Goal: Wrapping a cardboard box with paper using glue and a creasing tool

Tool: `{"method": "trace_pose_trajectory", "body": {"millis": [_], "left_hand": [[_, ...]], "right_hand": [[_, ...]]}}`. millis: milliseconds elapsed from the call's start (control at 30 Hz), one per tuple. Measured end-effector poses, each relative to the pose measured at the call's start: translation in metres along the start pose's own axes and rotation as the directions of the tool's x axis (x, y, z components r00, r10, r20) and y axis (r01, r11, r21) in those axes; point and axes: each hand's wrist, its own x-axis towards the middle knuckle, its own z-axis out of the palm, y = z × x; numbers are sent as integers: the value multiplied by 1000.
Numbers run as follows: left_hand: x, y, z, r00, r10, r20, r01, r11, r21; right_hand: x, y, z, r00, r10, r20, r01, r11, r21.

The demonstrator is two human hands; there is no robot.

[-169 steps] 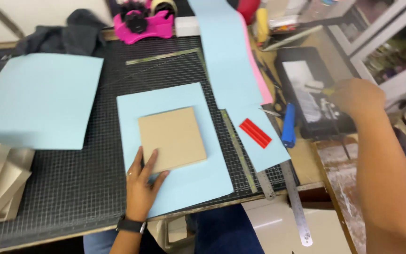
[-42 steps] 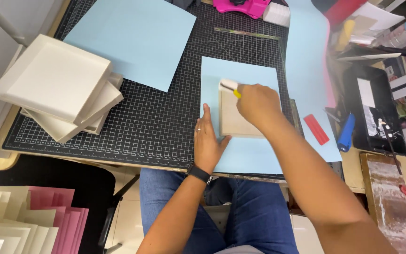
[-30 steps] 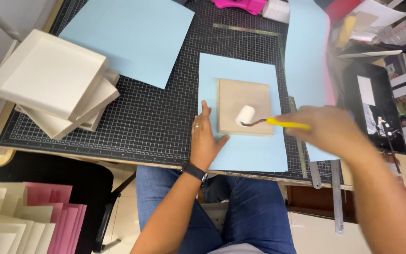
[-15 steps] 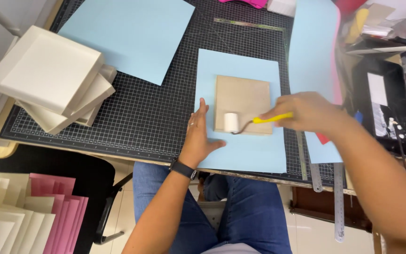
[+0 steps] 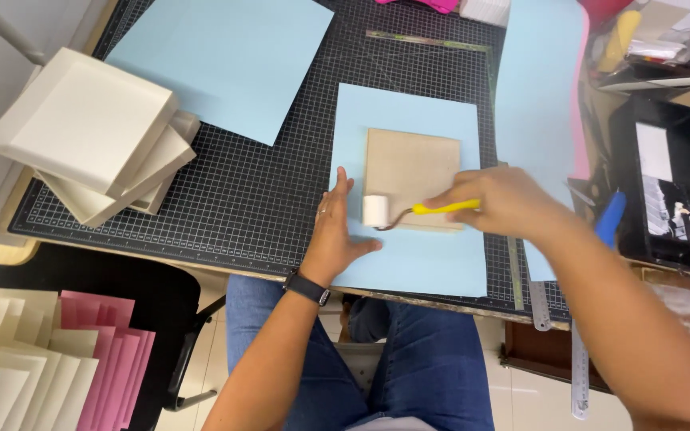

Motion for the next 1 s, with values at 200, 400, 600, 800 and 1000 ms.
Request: {"method": "trace_pose_trajectory", "body": {"millis": [200,400,600,800,1000], "left_hand": [[-1,-3,2,1000,-1,-3,1,1000,18],[-2,-20,10,991,124,-46,-122,992,43],[-1,-28,13,985,162,-54,-159,985,67],[1,-25,12,993,118,-28,-115,990,82],[1,-32,14,986,160,-52,-156,985,80]], "right_hand": [[-38,64,3,995,97,-8,-97,995,9],[-27,48,-5,963,175,207,-108,948,-299],[-13,72,31,991,-134,1,134,991,-17],[-59,93,-2,903,352,247,-307,930,-203],[-48,87,17,991,106,85,-95,987,-130]]}}
